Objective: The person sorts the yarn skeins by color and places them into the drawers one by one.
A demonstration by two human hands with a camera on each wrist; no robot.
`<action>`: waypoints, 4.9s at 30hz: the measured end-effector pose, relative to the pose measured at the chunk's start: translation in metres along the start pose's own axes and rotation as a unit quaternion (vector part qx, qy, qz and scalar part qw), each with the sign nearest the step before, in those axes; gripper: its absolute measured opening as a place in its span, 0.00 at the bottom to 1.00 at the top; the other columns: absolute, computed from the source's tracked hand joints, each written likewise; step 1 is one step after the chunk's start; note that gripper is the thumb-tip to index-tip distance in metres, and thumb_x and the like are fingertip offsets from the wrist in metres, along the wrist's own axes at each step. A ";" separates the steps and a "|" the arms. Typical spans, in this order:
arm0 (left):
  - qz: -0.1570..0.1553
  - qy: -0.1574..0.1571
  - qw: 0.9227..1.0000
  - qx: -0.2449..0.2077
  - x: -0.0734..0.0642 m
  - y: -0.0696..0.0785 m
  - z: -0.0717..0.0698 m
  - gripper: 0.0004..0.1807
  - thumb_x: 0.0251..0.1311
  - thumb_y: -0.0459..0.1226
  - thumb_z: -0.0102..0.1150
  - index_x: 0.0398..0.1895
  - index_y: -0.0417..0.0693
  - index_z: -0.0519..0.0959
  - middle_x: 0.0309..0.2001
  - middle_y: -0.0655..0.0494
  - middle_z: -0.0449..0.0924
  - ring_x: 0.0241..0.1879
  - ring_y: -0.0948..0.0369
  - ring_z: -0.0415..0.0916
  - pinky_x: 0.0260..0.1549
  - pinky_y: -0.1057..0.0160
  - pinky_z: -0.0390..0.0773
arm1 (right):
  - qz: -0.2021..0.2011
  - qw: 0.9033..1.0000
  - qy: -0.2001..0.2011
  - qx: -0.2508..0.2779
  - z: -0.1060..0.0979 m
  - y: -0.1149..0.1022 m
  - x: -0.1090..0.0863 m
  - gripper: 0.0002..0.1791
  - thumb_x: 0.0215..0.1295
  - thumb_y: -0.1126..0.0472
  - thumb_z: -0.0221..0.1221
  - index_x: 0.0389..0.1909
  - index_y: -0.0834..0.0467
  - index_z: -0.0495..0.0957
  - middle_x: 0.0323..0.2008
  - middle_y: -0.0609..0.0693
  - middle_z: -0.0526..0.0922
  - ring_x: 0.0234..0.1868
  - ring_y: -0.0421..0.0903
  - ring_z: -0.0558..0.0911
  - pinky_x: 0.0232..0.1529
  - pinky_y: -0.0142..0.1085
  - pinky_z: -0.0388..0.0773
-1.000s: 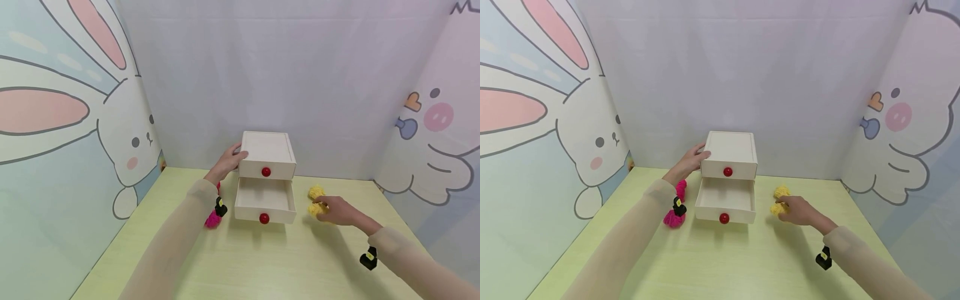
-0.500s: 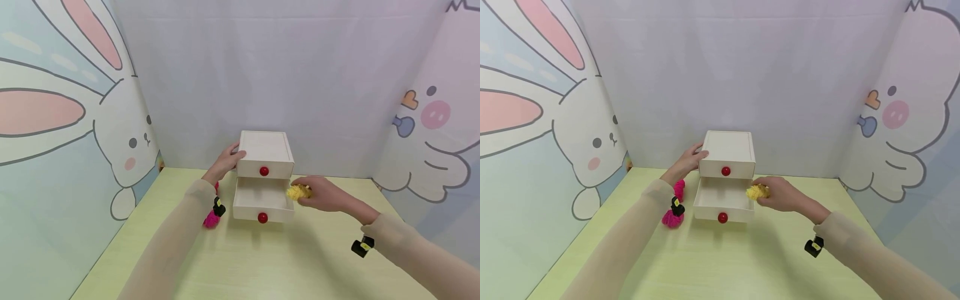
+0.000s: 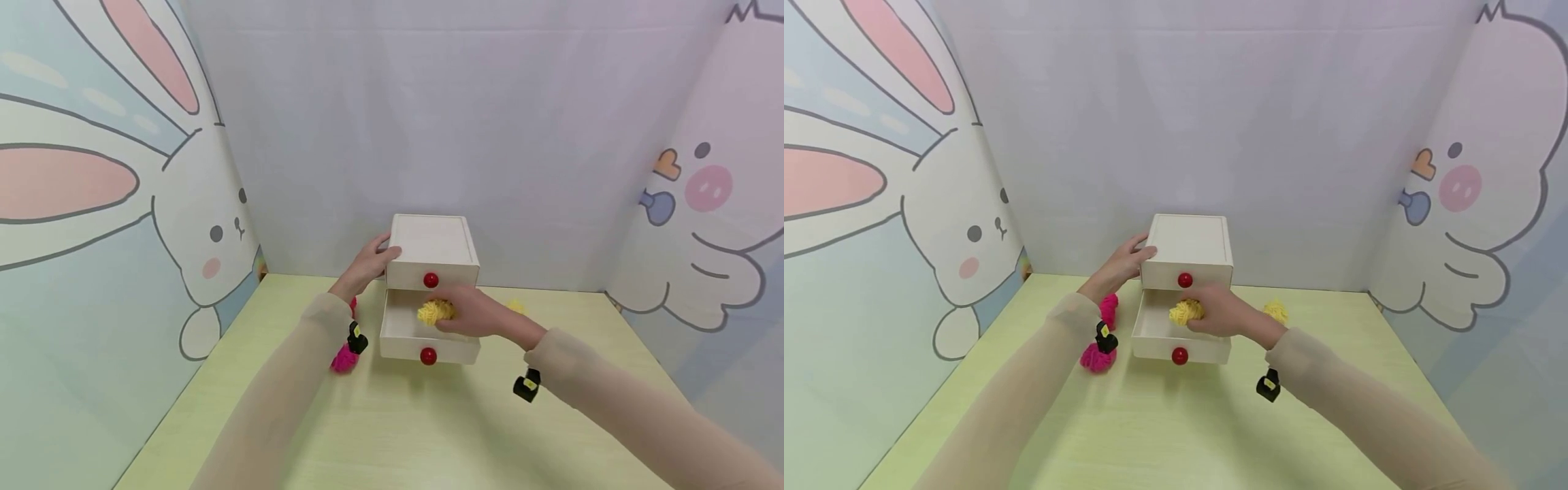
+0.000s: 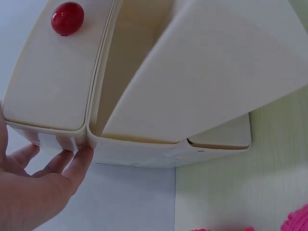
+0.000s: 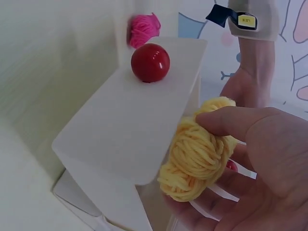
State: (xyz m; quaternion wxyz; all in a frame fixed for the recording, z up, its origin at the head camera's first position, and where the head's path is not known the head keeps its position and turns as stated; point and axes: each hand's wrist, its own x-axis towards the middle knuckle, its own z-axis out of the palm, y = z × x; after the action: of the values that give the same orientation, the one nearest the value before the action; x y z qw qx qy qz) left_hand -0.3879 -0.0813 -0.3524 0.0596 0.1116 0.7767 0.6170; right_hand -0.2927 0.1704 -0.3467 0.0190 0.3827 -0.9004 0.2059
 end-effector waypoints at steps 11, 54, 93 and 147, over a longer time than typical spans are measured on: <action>0.002 -0.006 1.000 -0.005 0.000 0.001 0.002 0.38 0.80 0.50 0.55 0.87 0.59 0.55 0.80 0.41 0.63 0.74 0.43 0.69 0.71 0.41 0.72 | -0.022 0.998 -0.003 -0.051 0.031 0.006 0.028 0.19 0.64 0.63 0.71 0.56 0.59 0.86 0.49 0.49 0.89 0.38 0.42 0.77 0.41 0.35 0.75; 0.005 -0.009 1.000 -0.010 -0.002 0.001 -0.005 0.39 0.80 0.49 0.55 0.87 0.58 0.52 0.80 0.40 0.62 0.76 0.43 0.66 0.72 0.41 0.70 | 0.079 0.990 -0.095 0.066 -0.031 0.022 -0.018 0.28 0.73 0.58 0.67 0.70 0.62 0.78 0.66 0.60 0.81 0.63 0.61 0.81 0.62 0.57 0.81; 0.006 -0.007 1.000 -0.013 0.000 -0.002 -0.001 0.37 0.80 0.49 0.55 0.87 0.60 0.55 0.78 0.43 0.65 0.74 0.44 0.69 0.71 0.41 0.72 | 0.241 0.970 0.045 0.000 0.021 0.205 -0.077 0.35 0.64 0.60 0.70 0.67 0.74 0.72 0.61 0.80 0.76 0.63 0.78 0.75 0.63 0.69 0.73; 0.006 -0.004 1.000 -0.006 -0.004 0.002 -0.002 0.39 0.81 0.49 0.54 0.88 0.57 0.51 0.79 0.40 0.63 0.76 0.43 0.67 0.71 0.41 0.71 | 0.019 0.999 -0.034 -0.015 -0.028 0.030 -0.028 0.25 0.60 0.67 0.72 0.59 0.64 0.84 0.51 0.54 0.87 0.42 0.48 0.77 0.39 0.37 0.75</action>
State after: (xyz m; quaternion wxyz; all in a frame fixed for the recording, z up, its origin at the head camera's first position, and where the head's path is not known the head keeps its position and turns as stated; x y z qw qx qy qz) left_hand -0.3845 -0.0838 -0.3502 0.0599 0.1189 0.7722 0.6213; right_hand -0.2973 0.2190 -0.3373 -0.0102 0.3716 -0.9108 0.1796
